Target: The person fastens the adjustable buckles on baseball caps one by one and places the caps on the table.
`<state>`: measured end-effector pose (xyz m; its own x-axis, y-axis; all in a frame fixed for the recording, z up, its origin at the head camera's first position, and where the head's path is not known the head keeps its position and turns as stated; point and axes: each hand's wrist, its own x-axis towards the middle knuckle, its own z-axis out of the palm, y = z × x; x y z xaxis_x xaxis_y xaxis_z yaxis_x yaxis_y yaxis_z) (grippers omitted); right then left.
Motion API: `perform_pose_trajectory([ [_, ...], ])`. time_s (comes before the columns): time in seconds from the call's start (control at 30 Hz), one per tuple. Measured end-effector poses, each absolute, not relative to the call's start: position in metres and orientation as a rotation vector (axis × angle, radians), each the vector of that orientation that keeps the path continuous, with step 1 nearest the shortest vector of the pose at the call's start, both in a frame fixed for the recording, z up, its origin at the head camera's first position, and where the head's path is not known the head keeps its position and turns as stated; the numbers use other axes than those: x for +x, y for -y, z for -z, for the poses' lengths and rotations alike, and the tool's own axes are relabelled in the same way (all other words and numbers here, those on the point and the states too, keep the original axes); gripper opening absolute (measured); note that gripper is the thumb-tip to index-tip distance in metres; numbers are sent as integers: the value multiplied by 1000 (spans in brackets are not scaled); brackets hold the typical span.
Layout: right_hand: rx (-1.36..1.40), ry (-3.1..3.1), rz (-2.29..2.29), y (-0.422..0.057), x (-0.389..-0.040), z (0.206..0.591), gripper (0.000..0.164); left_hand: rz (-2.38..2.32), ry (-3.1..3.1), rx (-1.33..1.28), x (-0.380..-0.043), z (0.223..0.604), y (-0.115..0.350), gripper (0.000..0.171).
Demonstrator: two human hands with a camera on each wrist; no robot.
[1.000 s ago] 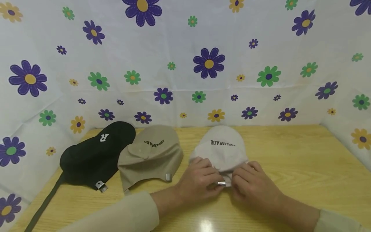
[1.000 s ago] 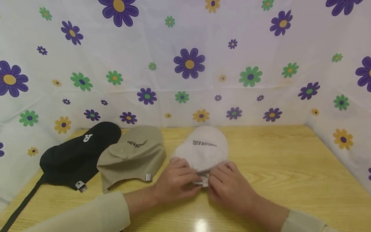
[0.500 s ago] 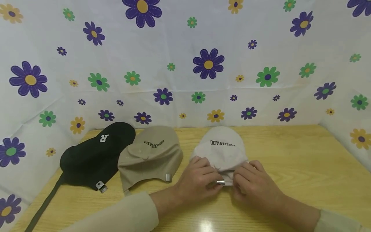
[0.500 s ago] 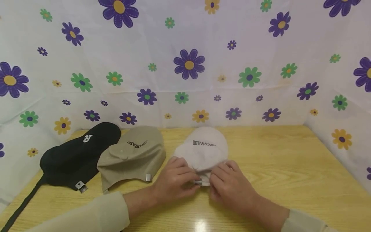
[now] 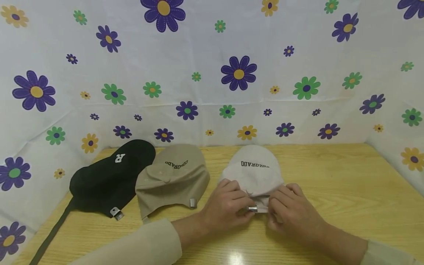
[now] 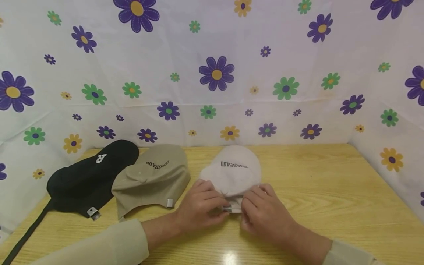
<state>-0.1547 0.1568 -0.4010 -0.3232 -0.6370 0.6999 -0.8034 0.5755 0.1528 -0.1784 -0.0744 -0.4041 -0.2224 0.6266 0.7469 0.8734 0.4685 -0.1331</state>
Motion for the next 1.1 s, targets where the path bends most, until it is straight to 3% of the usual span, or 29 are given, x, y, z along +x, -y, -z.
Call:
perform_pose_trajectory([
  [0.5, 1155, 2143, -252, -156, -151, 400, 11, 465, 1924, -1283, -178, 406, 72, 17],
  [0.83, 1135, 2173, -270, -154, -151, 400, 41, 473, 1882, -1300, -176, 406, 71, 23],
  [1.1, 1113, 2213, -243, -152, -149, 402, 48, 444, 1873, -1312, -174, 405, 70, 26],
])
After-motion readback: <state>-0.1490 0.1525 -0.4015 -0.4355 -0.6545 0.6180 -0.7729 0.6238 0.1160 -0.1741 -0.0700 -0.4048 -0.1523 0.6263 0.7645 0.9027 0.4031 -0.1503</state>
